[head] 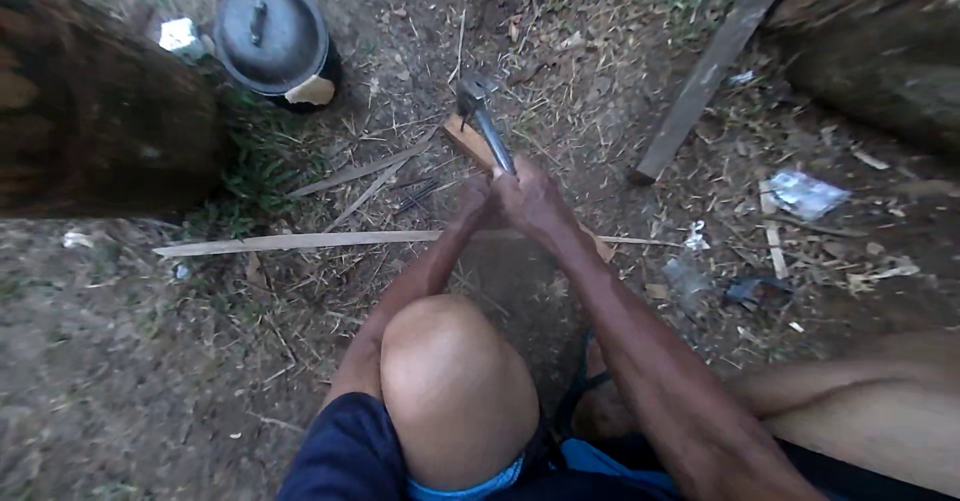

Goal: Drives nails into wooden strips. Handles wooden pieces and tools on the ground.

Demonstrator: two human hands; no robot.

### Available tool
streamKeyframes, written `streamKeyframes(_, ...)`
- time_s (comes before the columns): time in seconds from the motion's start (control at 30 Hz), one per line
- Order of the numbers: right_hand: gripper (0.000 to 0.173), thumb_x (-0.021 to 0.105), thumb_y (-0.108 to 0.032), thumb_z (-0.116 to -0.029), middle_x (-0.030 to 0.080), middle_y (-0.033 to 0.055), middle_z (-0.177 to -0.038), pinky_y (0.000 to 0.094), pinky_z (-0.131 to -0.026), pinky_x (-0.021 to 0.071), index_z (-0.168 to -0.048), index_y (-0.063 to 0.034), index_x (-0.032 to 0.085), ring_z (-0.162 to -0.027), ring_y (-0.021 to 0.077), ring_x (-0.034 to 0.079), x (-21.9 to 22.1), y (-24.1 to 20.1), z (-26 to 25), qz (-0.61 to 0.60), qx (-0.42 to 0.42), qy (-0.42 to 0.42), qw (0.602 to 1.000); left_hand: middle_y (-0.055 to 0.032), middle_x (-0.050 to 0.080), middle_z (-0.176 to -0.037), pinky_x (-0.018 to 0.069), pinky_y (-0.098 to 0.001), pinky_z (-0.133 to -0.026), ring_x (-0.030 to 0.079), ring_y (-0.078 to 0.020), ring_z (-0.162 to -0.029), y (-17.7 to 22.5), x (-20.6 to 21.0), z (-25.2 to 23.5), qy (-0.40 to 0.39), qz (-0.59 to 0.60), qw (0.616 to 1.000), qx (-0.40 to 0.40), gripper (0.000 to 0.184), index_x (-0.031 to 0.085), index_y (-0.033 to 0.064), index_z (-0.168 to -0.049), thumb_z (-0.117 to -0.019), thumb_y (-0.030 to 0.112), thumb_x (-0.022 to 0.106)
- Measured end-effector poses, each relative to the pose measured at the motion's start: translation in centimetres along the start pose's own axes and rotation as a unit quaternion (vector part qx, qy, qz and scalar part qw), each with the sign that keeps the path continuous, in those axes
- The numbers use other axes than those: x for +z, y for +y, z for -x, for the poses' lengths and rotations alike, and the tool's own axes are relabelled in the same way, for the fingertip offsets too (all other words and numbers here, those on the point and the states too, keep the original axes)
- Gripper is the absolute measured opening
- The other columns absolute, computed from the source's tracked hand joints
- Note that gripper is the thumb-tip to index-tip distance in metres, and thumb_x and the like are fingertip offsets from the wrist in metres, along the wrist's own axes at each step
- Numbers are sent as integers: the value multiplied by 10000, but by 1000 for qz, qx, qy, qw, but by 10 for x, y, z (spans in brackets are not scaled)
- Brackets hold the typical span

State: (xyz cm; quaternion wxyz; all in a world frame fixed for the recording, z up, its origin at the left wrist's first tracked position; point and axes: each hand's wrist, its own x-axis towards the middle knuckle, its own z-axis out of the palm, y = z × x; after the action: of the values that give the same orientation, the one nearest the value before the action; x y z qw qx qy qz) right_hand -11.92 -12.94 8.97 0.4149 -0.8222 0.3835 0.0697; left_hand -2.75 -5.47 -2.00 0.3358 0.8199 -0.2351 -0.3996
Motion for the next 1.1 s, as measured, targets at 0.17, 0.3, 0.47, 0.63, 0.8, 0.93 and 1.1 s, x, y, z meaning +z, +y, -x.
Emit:
streamKeyframes(0.17, 408, 431, -481, -1082, 615, 62, -778, 477, -594, 547, -1158, -131, 627, -635, 222, 620, -44, -33, 19, -92, -36, 47, 994, -95, 754, -882, 631, -397, -658, 736, -188, -699, 22, -6, 5, -46, 116, 987, -106, 495, 684, 25, -1081, -1057, 475, 478)
streamKeyframes(0.3, 311, 466, -330, -1094, 576, 15, -680, 382, -430, 532, -1097, -60, 620, -491, 169, 565, -77, -71, 36, -239, -203, 191, 930, -80, 748, -823, 607, -364, -551, 719, -181, -627, 14, 2, -7, -49, 134, 982, -123, 418, 672, 59, -1102, -1030, 437, 507)
streamKeyframes(0.47, 320, 492, -318, -1083, 547, 34, -688, 375, -525, 530, -1087, -16, 597, -552, 156, 559, -20, -37, 12, -167, -166, 261, 936, -88, 747, -872, 626, -376, -632, 728, -176, -683, 16, -1, -3, -32, 107, 991, -77, 422, 661, 33, -1108, -1061, 415, 488)
streamKeyframes(0.63, 477, 438, -480, -1073, 683, 172, -928, 583, -752, 560, -1167, -57, 638, -838, 334, 692, -7, -19, -25, -7, 42, 21, 999, -204, 705, -1131, 571, -492, -904, 698, -289, -1009, 6, -6, -14, -22, 10, 1000, 0, 391, 645, -45, -1237, -1040, 285, 570)
streamKeyframes(0.8, 408, 465, -485, -1072, 571, 22, -713, 418, -541, 529, -1076, -110, 627, -568, 177, 577, -55, -54, 12, -132, -77, 158, 976, -112, 739, -833, 601, -353, -535, 699, -196, -591, 13, 0, -7, -69, 155, 981, -97, 472, 632, 21, -1185, -1061, 455, 496)
streamKeyframes(0.93, 262, 520, -297, -1077, 541, -11, -651, 355, -459, 507, -1031, -55, 608, -502, 125, 540, -39, -55, 17, -228, -219, 317, 894, -106, 743, -845, 604, -367, -561, 708, -195, -620, 16, -1, -5, -55, 137, 984, -102, 454, 647, 26, -1154, -1061, 445, 498)
streamKeyframes(1.1, 435, 453, -413, -1065, 684, 188, -946, 589, -789, 553, -1120, -29, 652, -883, 350, 688, 26, 8, -18, -12, 63, 21, 998, -217, 697, -1122, 533, -553, -941, 675, -346, -1063, 3, 1, -9, -24, -6, 1000, -8, 307, 681, -17, -1149, -1028, 238, 560)
